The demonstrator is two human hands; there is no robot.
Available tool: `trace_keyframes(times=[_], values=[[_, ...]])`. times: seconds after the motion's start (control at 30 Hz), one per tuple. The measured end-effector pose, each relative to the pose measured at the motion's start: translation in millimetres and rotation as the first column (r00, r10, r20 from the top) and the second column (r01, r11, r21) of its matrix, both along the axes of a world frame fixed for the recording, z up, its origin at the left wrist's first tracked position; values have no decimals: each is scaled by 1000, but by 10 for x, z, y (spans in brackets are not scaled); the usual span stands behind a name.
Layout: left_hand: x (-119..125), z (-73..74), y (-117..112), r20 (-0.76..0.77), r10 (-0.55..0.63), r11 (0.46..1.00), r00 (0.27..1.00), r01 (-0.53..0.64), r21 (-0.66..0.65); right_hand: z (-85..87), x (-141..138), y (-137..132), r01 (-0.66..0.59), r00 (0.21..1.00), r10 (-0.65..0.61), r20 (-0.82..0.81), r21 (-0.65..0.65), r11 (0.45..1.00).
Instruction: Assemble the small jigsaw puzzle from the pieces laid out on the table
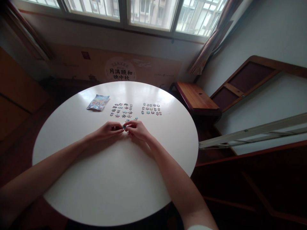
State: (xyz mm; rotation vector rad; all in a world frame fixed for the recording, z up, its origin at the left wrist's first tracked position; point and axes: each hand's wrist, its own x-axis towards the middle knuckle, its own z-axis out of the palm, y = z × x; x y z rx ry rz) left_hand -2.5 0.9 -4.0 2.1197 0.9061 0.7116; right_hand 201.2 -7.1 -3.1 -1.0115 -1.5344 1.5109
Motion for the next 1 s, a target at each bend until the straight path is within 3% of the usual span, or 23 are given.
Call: trace_keyframes(times=[1.0], values=[[1, -1, 3, -1, -11, 1000, 1000, 11, 9, -54, 4, 26, -12, 999, 10, 40, 56, 998]])
